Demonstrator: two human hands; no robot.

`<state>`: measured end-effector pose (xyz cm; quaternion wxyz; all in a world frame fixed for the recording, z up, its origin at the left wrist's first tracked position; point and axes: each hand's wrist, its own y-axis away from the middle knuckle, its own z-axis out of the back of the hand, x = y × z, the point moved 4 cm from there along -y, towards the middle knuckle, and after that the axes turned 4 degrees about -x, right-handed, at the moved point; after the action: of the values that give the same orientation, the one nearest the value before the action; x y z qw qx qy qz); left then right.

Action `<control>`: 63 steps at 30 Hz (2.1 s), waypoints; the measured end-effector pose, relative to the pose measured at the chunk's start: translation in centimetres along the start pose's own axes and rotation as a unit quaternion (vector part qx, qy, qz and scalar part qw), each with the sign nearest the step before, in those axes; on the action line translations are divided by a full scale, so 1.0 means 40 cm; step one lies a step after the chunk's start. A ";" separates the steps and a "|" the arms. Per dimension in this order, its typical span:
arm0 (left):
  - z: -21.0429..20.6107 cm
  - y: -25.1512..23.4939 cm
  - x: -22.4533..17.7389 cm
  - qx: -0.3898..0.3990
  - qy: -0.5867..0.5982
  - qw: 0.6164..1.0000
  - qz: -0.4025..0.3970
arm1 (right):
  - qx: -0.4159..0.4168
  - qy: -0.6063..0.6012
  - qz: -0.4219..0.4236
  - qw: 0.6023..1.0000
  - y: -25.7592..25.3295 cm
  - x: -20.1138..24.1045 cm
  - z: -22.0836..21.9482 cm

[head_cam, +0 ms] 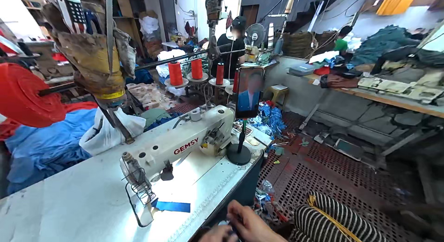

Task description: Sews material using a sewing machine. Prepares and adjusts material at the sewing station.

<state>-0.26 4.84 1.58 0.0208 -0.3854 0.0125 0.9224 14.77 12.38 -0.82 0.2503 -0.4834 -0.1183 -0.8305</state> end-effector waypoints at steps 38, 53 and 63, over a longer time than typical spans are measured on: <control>0.167 -0.116 0.206 -0.333 -0.164 0.924 -0.091 | 0.004 0.418 0.124 0.900 -0.224 0.203 -0.111; 0.191 -0.112 0.211 -0.327 -0.021 0.942 -0.077 | 0.066 0.285 -0.088 0.952 -0.058 0.007 0.181; 0.178 -0.131 0.169 -0.352 0.114 0.925 -0.087 | -0.217 0.396 -0.347 0.822 0.208 -0.205 0.572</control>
<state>-9.81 10.54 1.73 -0.0375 -0.4699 -0.3448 0.8117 39.52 17.84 3.29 -0.1402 -0.0815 0.0142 -0.9867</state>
